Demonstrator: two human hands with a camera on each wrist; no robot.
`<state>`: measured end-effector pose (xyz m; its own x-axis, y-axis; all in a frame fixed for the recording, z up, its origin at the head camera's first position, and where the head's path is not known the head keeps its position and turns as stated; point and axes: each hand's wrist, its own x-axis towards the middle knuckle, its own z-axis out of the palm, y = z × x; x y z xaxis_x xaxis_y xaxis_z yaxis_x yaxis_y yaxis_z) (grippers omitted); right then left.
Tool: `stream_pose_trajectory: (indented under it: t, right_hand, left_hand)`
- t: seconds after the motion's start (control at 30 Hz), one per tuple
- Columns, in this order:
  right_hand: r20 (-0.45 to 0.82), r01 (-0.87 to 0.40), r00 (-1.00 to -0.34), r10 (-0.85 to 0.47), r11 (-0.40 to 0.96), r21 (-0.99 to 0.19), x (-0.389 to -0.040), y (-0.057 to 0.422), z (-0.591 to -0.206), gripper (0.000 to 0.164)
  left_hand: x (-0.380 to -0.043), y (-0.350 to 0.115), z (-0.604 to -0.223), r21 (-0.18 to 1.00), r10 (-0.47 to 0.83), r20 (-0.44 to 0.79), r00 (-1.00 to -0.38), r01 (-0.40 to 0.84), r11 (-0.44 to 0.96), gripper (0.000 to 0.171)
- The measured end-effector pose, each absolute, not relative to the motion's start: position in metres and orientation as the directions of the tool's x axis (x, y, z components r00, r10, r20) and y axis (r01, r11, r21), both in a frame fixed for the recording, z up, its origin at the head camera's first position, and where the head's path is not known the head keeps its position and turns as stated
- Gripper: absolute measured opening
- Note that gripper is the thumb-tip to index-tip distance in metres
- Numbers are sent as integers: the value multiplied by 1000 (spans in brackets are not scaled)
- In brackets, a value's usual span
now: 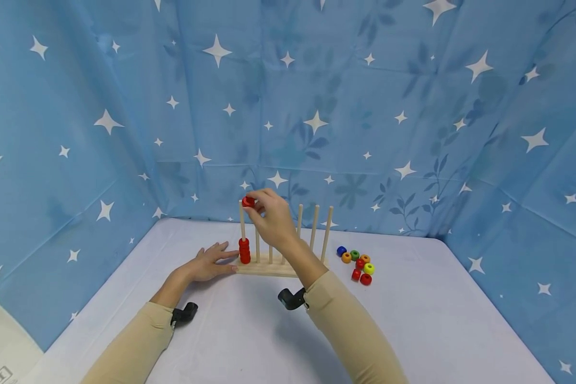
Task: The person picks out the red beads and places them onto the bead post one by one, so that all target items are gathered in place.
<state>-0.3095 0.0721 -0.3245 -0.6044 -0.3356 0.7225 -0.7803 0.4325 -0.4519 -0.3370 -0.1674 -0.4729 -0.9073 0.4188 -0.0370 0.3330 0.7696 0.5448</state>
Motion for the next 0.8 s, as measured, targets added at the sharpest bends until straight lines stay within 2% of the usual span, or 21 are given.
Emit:
stream_pose_trajectory:
  t: [0.17,0.57,0.8]
  right_hand:
    - [681,-743,-653,-333,457,-489,-313,67,-323,29]
    - [645,-733,-665,-376,493,-468,-318,57,-317,30]
    - [602,-687,-713,-361,530,-496,-320,54,-315,31]
  left_hand:
    - [-337,-169,-473,560,420,-43,-906,327,761,62]
    - [-338,-172,-472,560,409,-55,-911,311,768,62]
    - [-337,-170,-471,567,420,-60,-906,315,761,64]
